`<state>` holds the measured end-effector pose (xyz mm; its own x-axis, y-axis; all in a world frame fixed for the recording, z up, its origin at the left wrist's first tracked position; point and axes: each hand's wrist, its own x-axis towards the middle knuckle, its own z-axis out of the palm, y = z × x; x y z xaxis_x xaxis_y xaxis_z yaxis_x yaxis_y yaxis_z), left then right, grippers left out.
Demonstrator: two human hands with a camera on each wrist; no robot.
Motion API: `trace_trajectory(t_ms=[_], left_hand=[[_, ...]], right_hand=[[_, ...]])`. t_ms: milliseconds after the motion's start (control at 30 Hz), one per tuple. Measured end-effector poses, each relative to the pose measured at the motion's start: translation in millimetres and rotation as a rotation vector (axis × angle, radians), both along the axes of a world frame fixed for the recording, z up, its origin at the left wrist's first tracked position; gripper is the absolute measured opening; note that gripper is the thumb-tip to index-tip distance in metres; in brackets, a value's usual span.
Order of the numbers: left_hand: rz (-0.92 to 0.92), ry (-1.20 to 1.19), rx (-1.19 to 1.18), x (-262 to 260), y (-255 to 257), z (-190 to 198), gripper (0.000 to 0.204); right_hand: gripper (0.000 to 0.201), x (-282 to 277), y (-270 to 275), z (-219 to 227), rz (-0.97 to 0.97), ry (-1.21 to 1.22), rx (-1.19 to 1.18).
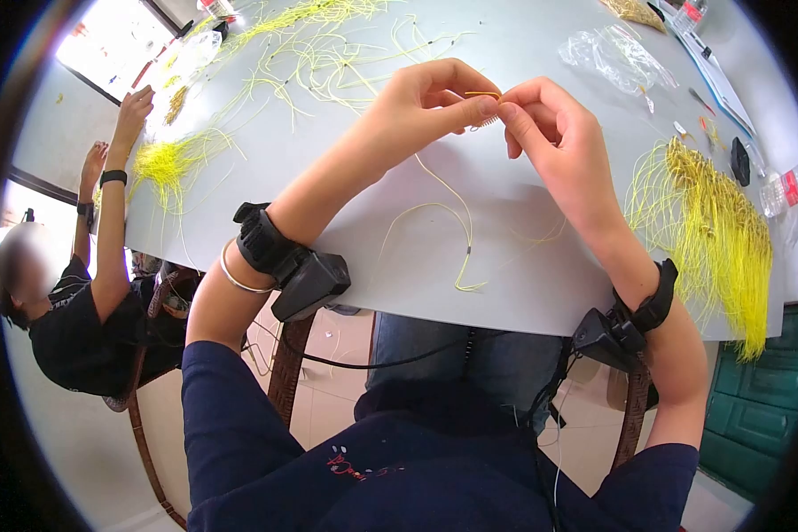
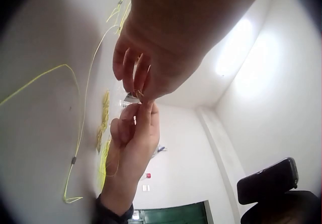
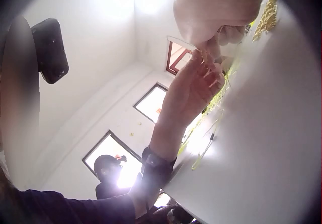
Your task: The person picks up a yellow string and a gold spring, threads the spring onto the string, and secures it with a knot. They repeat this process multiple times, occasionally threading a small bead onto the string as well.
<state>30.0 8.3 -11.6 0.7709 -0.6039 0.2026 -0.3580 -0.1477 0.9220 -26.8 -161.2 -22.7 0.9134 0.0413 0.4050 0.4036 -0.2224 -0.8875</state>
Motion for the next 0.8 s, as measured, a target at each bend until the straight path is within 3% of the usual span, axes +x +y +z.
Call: trace_trajectory(t_ms=[533, 800], left_hand=[[0.001, -0.227, 0.042, 1.8, 1.0, 4.1, 0.018], [0.080, -0.231, 0.149, -0.8, 0.0, 3.6, 0.017]], right_hand=[[0.016, -0.8, -1.9, 0.3, 0.132, 0.134, 0.045], [0.012, -3.7, -1.1, 4.6, 0.056, 0.142, 0.028]])
